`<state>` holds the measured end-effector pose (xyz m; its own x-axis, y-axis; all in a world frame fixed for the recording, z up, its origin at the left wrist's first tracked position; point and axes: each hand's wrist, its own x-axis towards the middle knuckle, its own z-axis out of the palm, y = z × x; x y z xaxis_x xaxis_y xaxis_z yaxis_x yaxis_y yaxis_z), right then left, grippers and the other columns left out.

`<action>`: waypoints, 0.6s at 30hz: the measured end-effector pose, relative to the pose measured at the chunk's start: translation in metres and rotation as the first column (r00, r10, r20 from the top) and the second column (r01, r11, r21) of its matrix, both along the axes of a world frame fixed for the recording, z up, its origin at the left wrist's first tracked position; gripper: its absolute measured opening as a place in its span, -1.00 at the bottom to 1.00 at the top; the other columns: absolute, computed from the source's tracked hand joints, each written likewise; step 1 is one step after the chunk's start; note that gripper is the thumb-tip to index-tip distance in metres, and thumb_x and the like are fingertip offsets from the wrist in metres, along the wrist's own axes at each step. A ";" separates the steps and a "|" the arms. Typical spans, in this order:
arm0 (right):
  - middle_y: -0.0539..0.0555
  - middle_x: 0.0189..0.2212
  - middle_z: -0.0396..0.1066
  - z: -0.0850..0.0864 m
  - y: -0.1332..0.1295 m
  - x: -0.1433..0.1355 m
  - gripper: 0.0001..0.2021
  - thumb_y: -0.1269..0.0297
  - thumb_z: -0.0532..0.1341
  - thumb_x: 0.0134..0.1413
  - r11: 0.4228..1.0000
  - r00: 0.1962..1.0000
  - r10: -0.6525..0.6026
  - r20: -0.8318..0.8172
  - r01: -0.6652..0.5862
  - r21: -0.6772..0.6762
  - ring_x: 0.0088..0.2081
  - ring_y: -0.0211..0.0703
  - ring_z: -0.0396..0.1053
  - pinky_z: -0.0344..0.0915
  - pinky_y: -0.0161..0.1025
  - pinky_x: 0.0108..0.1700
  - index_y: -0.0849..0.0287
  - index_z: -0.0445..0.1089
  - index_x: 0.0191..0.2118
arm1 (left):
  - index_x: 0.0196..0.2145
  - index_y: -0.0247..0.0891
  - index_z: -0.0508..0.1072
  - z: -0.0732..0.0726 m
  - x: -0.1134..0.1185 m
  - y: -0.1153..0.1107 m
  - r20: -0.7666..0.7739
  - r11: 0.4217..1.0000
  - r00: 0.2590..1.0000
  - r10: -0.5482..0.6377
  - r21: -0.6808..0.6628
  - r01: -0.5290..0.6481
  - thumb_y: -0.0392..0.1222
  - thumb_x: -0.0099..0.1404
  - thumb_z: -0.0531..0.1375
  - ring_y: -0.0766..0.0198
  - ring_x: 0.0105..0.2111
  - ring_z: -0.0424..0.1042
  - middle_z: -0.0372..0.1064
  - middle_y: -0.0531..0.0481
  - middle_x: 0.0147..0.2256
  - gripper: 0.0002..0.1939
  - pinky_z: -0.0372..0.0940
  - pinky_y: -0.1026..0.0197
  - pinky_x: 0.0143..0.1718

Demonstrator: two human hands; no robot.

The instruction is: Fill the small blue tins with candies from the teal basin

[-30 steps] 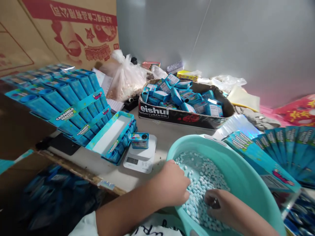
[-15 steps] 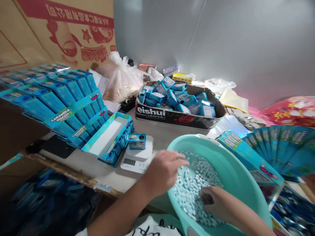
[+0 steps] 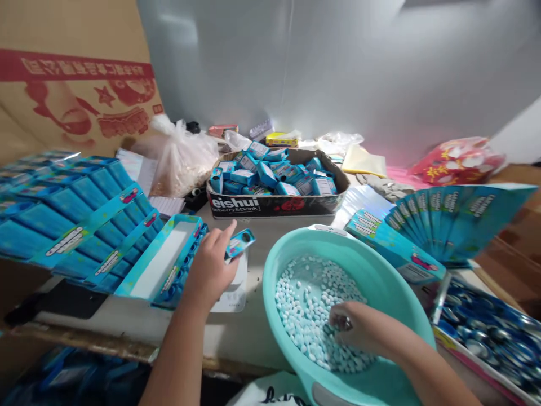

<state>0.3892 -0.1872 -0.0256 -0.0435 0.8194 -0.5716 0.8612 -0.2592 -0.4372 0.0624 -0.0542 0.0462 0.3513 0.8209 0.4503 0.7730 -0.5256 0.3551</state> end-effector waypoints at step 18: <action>0.03 -0.31 0.56 0.011 -0.001 0.002 -0.75 0.25 0.28 -0.07 0.999 0.999 -0.040 0.027 0.040 0.018 -0.31 -0.06 0.44 0.09 -0.23 -0.38 0.02 0.53 -0.20 | 0.12 -0.04 0.46 -0.009 0.034 -0.005 0.173 0.966 0.957 -0.235 -0.072 0.250 -0.35 0.26 0.27 0.12 0.00 0.38 0.41 -0.02 -0.06 -0.51 0.33 0.07 0.06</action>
<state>0.3915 -0.1879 -0.0146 0.0049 0.8299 -0.5579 0.8619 -0.2864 -0.4184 0.0960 -0.0590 0.0375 0.4739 0.7604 0.4441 0.5547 -0.6494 0.5201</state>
